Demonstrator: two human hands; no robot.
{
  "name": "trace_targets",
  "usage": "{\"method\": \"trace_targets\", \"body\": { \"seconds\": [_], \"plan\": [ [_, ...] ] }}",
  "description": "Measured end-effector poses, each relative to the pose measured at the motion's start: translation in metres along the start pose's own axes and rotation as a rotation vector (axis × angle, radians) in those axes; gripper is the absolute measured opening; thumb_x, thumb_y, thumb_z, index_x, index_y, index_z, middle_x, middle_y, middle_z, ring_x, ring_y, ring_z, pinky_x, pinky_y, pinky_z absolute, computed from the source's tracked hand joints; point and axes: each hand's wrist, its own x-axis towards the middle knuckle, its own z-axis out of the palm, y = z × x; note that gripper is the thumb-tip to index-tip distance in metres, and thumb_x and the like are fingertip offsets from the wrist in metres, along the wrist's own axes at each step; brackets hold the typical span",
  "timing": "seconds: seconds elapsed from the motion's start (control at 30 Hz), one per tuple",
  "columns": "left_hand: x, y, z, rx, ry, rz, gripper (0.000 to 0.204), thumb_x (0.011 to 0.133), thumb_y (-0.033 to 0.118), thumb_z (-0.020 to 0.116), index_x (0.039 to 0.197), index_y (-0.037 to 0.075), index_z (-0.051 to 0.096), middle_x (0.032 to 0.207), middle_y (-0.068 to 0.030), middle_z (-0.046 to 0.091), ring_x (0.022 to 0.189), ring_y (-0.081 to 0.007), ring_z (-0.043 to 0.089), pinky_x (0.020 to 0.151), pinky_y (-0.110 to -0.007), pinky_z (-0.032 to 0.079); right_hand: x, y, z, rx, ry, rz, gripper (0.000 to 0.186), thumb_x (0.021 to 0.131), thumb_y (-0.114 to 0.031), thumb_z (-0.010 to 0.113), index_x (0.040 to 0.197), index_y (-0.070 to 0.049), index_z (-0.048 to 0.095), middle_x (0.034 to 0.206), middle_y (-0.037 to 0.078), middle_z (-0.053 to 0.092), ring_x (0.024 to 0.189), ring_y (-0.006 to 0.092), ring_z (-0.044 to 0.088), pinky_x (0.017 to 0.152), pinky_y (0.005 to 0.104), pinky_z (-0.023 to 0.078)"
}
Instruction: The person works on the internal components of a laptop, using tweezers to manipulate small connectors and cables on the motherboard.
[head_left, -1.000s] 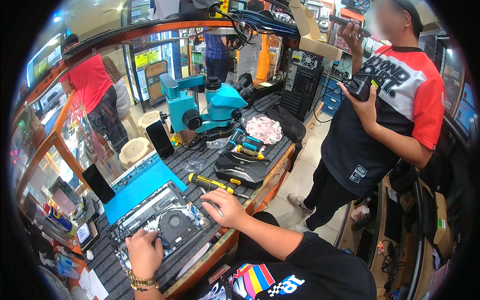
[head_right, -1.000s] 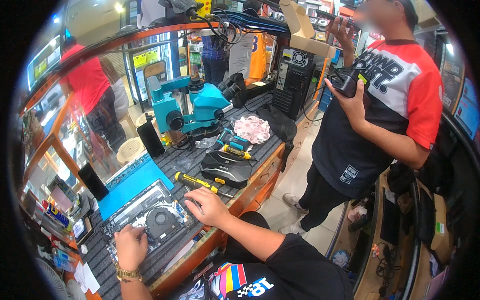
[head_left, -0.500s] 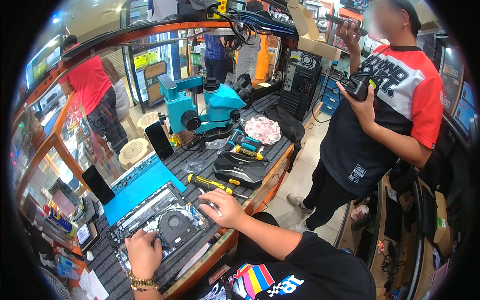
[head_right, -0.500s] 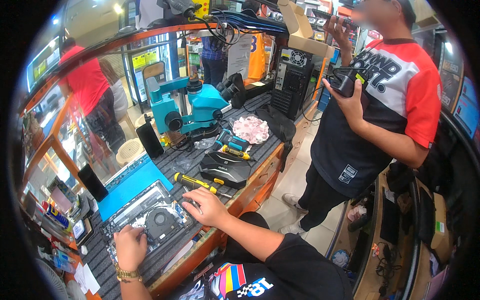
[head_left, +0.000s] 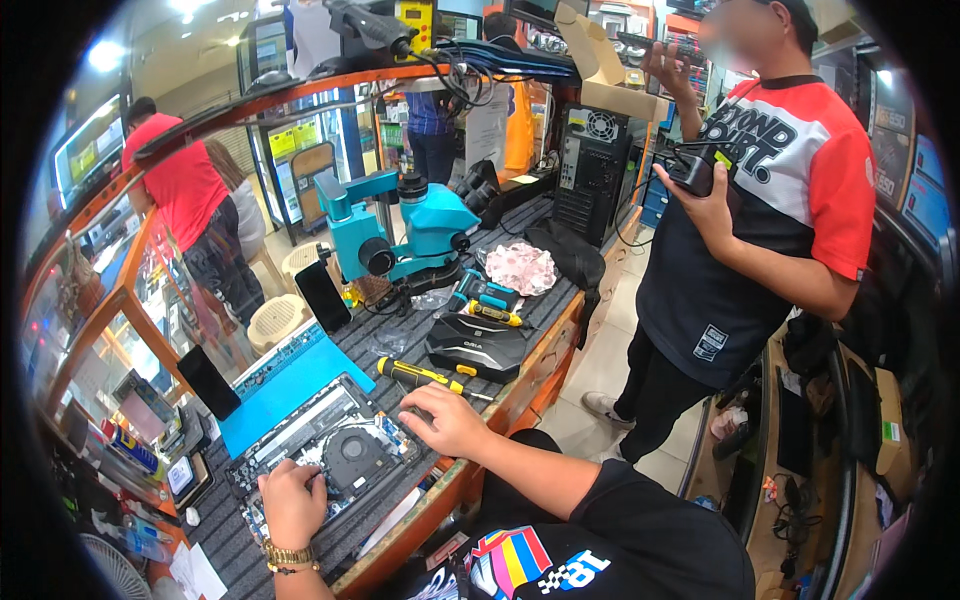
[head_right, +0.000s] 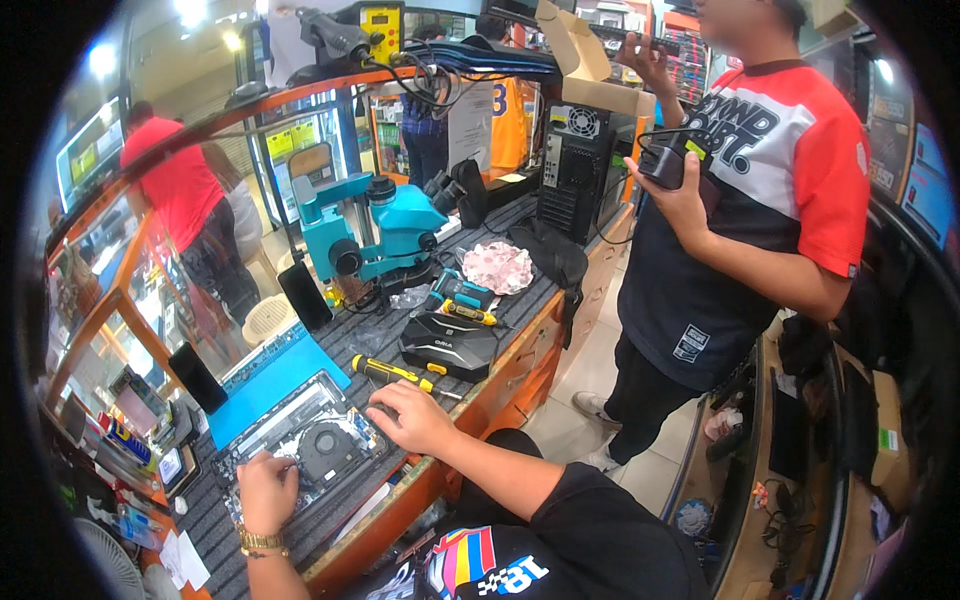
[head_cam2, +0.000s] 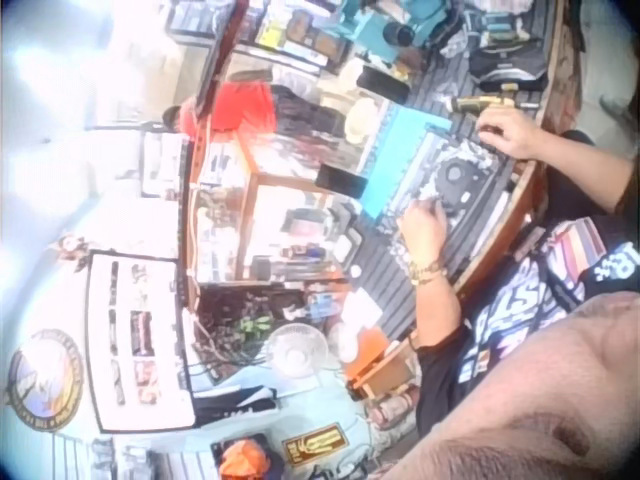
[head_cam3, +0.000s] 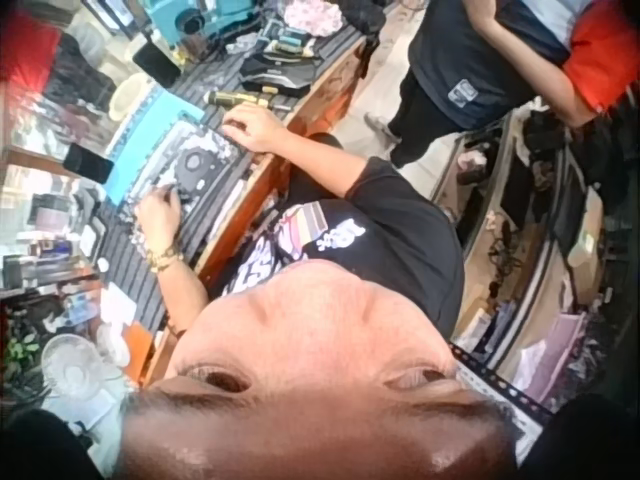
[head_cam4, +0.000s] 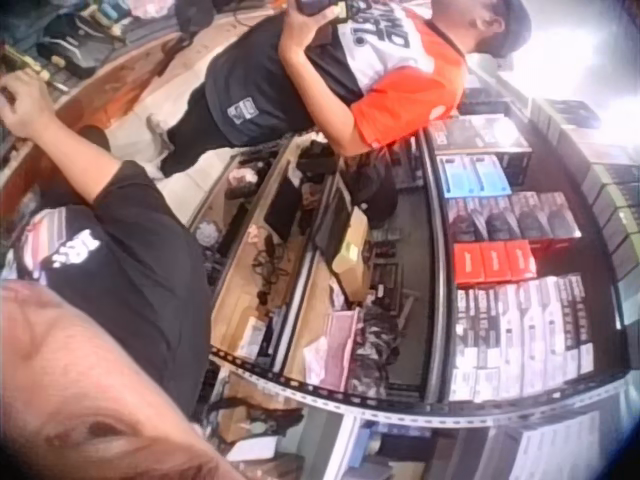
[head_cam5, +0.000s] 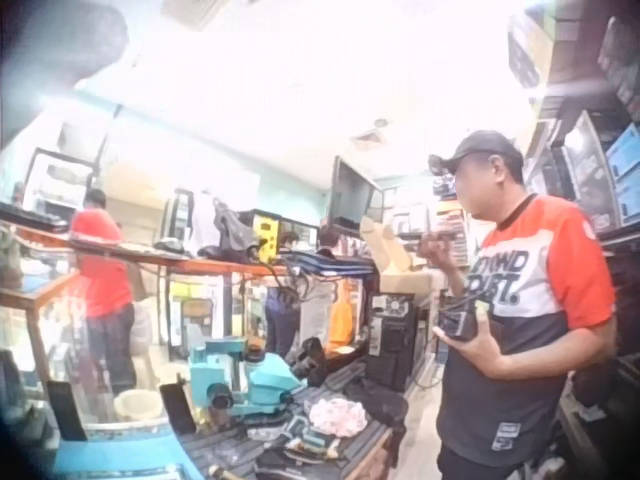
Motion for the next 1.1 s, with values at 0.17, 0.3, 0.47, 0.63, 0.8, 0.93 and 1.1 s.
{"method": "trace_targets", "body": {
  "seconds": [0.17, 0.3, 0.47, 0.63, 0.8, 0.93, 1.1],
  "plan": [
    [0.006, 0.000, -0.004, 0.033, 0.093, 0.028, 0.012, 0.097, 0.017, 0.085, 0.102, 0.008, 0.090, 0.091, -0.0111, 0.073, 0.095, -0.0358, 0.071, 0.094, -0.050, 0.047, -0.001, 0.004, 0.005, 0.022, 0.030, -0.006, 0.022, 0.109, -0.022, 0.081, 0.121, -0.004, 0.083, 0.112, 0.013, 0.082, 0.111, 0.0368, 0.075, 0.102, 0.0469, 0.060],
    [0.005, 0.004, -0.014, -0.011, 0.303, 0.101, 0.010, 0.099, 0.011, 0.082, 0.105, 0.006, 0.087, 0.091, -0.0108, 0.072, 0.092, -0.0347, 0.069, 0.091, -0.049, 0.048, -0.001, 0.009, 0.007, 0.010, 0.022, -0.014, 0.020, 0.110, -0.021, 0.080, 0.117, -0.004, 0.085, 0.114, 0.012, 0.083, 0.113, 0.0362, 0.075, 0.103, 0.0471, 0.060],
    [-0.030, 0.009, -0.023, -0.061, 0.393, 0.157, 0.010, 0.099, 0.007, 0.081, 0.107, 0.005, 0.085, 0.092, -0.0108, 0.072, 0.091, -0.0331, 0.069, 0.091, -0.047, 0.047, -0.007, 0.008, 0.007, -0.010, 0.046, 0.017, 0.022, 0.110, -0.025, 0.081, 0.118, -0.005, 0.086, 0.117, 0.012, 0.083, 0.116, 0.0359, 0.075, 0.105, 0.0467, 0.060],
    [-0.084, 0.004, -0.031, -0.031, 0.372, 0.123, 0.011, 0.098, 0.007, 0.079, 0.107, 0.003, 0.084, 0.091, -0.0108, 0.070, 0.091, -0.0331, 0.069, 0.090, -0.047, 0.048, -0.016, 0.010, 0.003, -0.040, 0.017, 0.007, 0.029, 0.109, -0.030, 0.081, 0.120, -0.004, 0.086, 0.119, 0.013, 0.083, 0.121, 0.0367, 0.074, 0.108, 0.0472, 0.060],
    [-0.131, -0.011, -0.054, 0.052, 0.329, 0.070, 0.015, 0.104, 0.007, 0.077, 0.115, 0.000, 0.084, 0.099, -0.0163, 0.072, 0.097, -0.0376, 0.069, 0.092, -0.050, 0.052, -0.023, 0.013, -0.008, -0.064, -0.057, 0.017, 0.037, 0.109, -0.036, 0.082, 0.125, -0.003, 0.085, 0.125, 0.015, 0.082, 0.126, 0.0367, 0.072, 0.111, 0.0472, 0.059],
    [-0.155, -0.020, -0.061, 0.095, 0.451, 0.102, 0.011, 0.107, 0.007, 0.079, 0.109, -0.002, 0.084, 0.092, -0.0217, 0.070, 0.087, -0.0454, 0.066, 0.079, -0.055, 0.054, -0.024, 0.012, -0.014, -0.070, -0.117, 0.026, 0.047, 0.109, -0.043, 0.082, 0.131, -0.002, 0.083, 0.132, 0.016, 0.079, 0.133, 0.0380, 0.069, 0.116, 0.0481, 0.057],
    [-0.179, -0.035, -0.044, 0.211, 0.536, 0.075, 0.012, 0.107, 0.009, 0.080, 0.111, -0.002, 0.084, 0.097, -0.0226, 0.074, 0.089, -0.0455, 0.068, 0.081, -0.056, 0.055, -0.013, 0.018, -0.017, -0.127, -0.221, 0.019, 0.049, 0.110, -0.044, 0.080, 0.134, 0.000, 0.081, 0.137, 0.019, 0.075, 0.137, 0.0405, 0.066, 0.118, 0.0495, 0.056]
  ]
}}
